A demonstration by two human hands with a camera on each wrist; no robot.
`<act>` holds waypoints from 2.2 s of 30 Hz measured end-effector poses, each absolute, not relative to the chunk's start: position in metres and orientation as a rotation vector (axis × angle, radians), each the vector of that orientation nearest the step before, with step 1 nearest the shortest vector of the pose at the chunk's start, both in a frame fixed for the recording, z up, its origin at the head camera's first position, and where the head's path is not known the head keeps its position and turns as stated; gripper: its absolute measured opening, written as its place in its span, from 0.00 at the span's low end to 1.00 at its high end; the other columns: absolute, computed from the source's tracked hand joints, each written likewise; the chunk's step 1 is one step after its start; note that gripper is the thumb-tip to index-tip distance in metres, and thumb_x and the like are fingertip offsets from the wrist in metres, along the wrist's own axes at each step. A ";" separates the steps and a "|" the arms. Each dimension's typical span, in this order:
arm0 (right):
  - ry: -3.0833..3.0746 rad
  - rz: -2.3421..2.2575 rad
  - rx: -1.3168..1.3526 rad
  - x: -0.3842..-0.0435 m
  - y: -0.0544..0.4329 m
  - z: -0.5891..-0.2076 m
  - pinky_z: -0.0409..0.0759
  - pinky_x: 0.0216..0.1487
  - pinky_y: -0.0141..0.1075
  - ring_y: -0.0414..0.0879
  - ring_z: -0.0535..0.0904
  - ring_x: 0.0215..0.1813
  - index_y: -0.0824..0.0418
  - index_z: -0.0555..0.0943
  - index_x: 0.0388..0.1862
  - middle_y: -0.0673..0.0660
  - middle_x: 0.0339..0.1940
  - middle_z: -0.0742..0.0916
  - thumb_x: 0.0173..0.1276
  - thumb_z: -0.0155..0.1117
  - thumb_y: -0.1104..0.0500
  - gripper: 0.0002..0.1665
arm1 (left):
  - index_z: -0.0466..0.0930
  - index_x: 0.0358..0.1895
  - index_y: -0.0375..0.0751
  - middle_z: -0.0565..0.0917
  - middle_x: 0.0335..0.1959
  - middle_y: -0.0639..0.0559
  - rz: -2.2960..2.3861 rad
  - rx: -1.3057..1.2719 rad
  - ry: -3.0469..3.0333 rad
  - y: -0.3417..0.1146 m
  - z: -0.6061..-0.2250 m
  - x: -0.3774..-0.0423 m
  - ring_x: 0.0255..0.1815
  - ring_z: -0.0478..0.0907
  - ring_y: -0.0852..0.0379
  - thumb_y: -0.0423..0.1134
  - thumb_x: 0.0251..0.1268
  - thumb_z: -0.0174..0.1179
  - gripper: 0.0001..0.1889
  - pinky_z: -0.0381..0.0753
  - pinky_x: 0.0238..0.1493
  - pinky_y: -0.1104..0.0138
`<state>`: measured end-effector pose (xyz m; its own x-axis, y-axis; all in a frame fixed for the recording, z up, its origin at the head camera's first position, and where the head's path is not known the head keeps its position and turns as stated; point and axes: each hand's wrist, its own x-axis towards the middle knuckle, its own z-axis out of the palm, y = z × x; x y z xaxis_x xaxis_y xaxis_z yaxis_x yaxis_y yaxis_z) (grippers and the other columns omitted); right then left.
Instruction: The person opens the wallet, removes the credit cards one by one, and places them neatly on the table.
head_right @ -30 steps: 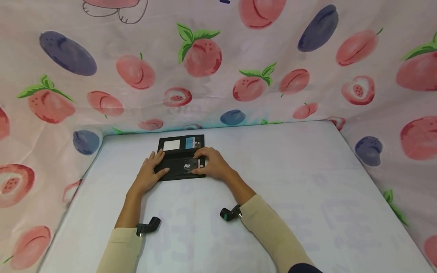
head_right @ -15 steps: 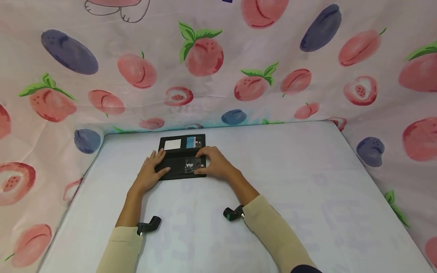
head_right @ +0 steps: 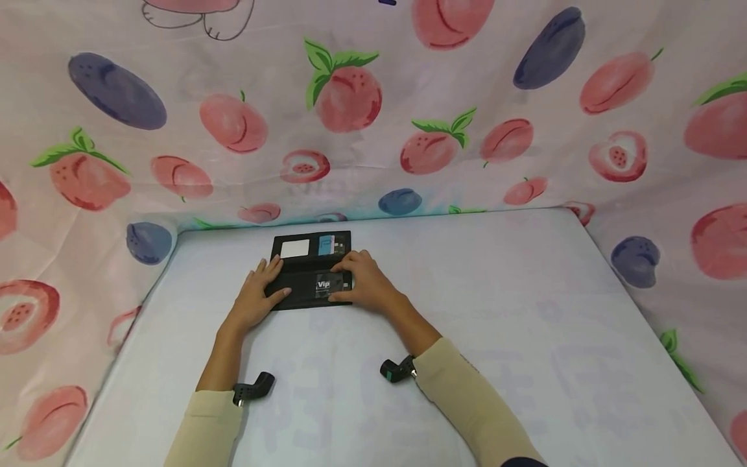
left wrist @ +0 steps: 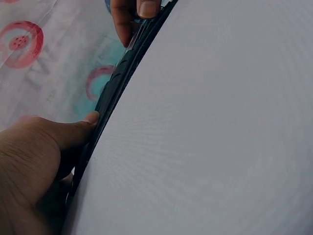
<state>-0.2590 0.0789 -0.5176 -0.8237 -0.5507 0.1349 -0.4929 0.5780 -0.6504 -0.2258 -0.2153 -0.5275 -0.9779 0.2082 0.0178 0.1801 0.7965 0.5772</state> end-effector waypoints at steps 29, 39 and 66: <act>2.658 -1.189 -0.845 -0.263 0.084 -0.515 0.73 0.38 0.39 0.46 0.70 0.39 0.58 0.87 0.59 0.50 0.48 0.81 0.59 0.86 0.49 0.31 | 0.56 0.84 0.37 0.54 0.86 0.43 0.922 0.287 2.931 -0.214 -0.527 -0.225 0.87 0.38 0.39 0.46 0.76 0.65 0.41 0.32 0.84 0.47; 2.634 -1.208 -0.832 -0.265 0.092 -0.515 0.72 0.38 0.40 0.46 0.69 0.39 0.56 0.87 0.59 0.49 0.50 0.81 0.61 0.84 0.49 0.29 | 0.55 0.84 0.37 0.54 0.85 0.42 0.916 0.292 2.936 -0.215 -0.528 -0.226 0.86 0.39 0.38 0.46 0.76 0.64 0.41 0.33 0.84 0.48; 2.726 -1.363 -0.866 -0.283 0.122 -0.511 0.72 0.43 0.43 0.53 0.72 0.44 0.62 0.85 0.64 0.56 0.57 0.82 0.63 0.83 0.55 0.31 | 0.56 0.84 0.36 0.53 0.86 0.42 0.945 0.313 2.927 -0.215 -0.526 -0.224 0.86 0.39 0.38 0.46 0.76 0.64 0.41 0.33 0.84 0.47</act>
<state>-0.2835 0.1223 -0.5109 -0.8504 -0.4586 0.2580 -0.4816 0.4807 -0.7328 -0.2244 -0.2148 -0.5263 -0.9782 0.2070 0.0143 0.1763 0.7928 0.5834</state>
